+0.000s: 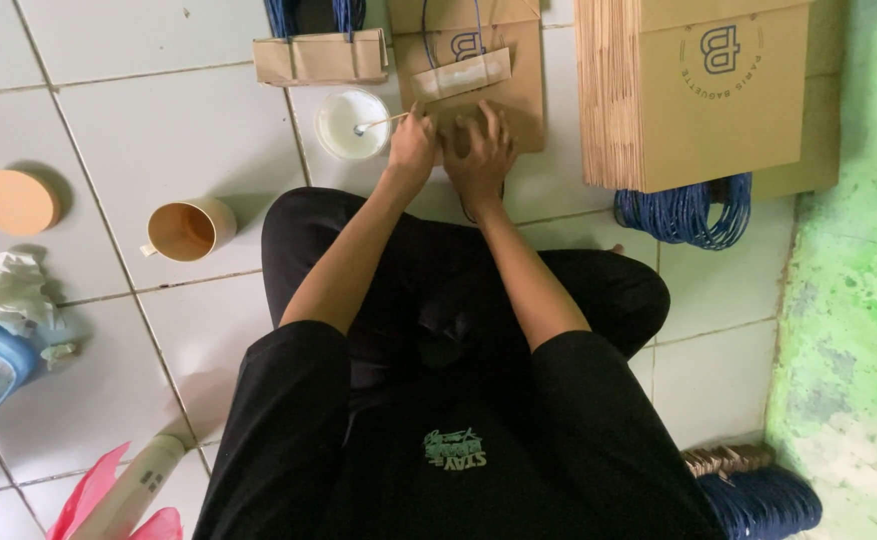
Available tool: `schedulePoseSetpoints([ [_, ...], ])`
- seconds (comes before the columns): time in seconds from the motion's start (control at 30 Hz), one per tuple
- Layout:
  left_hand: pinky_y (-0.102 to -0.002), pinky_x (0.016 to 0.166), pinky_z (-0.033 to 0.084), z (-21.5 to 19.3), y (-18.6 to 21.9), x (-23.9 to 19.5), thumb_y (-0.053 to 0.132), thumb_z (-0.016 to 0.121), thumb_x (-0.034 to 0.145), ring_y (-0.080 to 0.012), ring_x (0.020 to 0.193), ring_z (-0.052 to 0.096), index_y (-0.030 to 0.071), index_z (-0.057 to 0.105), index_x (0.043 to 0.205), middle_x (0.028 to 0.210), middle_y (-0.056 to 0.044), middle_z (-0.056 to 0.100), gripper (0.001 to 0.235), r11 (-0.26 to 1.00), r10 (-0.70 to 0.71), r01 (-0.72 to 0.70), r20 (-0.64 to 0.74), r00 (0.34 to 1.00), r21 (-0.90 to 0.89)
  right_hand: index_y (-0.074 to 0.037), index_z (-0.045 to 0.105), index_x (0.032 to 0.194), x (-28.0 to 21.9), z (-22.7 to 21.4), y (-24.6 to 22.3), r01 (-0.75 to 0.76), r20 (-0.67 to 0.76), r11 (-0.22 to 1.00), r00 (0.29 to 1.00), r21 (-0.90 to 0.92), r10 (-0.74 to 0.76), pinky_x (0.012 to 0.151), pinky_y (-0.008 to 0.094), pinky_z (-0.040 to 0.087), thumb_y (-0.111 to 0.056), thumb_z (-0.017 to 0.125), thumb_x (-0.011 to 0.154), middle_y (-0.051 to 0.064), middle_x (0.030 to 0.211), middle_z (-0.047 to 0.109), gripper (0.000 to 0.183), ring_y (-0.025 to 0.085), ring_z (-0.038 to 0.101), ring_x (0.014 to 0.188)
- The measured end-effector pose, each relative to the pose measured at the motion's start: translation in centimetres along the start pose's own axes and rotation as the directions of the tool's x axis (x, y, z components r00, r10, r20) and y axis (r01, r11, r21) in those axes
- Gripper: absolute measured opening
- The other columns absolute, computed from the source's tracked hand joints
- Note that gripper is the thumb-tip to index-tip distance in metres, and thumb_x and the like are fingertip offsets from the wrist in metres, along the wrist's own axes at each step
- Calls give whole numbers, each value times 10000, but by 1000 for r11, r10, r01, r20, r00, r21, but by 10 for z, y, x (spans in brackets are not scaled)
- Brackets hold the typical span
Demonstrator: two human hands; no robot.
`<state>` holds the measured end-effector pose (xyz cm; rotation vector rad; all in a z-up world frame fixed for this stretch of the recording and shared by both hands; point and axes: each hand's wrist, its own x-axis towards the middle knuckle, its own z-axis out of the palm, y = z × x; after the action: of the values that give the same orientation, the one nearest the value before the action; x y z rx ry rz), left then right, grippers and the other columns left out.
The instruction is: The person sits on the floor and assembles a paper bag by applying glue to a cardboard piece and attaching it to the bag. They then fold the bag's bottom flaps inward and press them down to secure the shape.
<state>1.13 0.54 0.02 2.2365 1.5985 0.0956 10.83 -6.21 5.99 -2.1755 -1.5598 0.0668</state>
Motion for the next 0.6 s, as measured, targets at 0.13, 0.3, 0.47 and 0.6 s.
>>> schedulePoseSetpoints([
  [0.13,-476,677,677,3,-4,-1,-60,672,890,-402,989,736,-23,752,1080,1220,-173,677,209,997,21,-21,-3,1000,-79,-265,661,1244,-7,-10,3,53,110,998,993,-35,-49,1096,769,295,-613,802,818,19,1582,395,568,421,354,1469],
  [0.3,-427,602,665,26,-18,3,-25,635,914,-330,902,751,38,766,1055,1150,-101,692,202,999,37,-38,-31,999,-32,-287,671,1209,-3,-11,2,93,58,994,994,-64,-90,1024,716,377,-679,764,830,23,1456,506,554,403,481,1364],
  [0.47,-383,598,664,2,-3,-1,-31,674,877,-279,899,760,79,785,997,1071,-94,721,197,998,39,-37,-37,999,58,-335,673,1178,-1,0,12,124,-3,989,992,-81,-125,941,648,456,-639,674,953,-15,1426,533,378,365,529,1327],
  [0.6,-398,582,666,41,-24,5,9,717,849,-276,900,751,91,768,978,1091,-63,694,161,996,81,-79,-32,996,44,-355,657,1248,0,-20,6,145,51,987,989,-63,-142,949,655,456,-737,725,855,-7,1509,480,552,365,475,1396],
])
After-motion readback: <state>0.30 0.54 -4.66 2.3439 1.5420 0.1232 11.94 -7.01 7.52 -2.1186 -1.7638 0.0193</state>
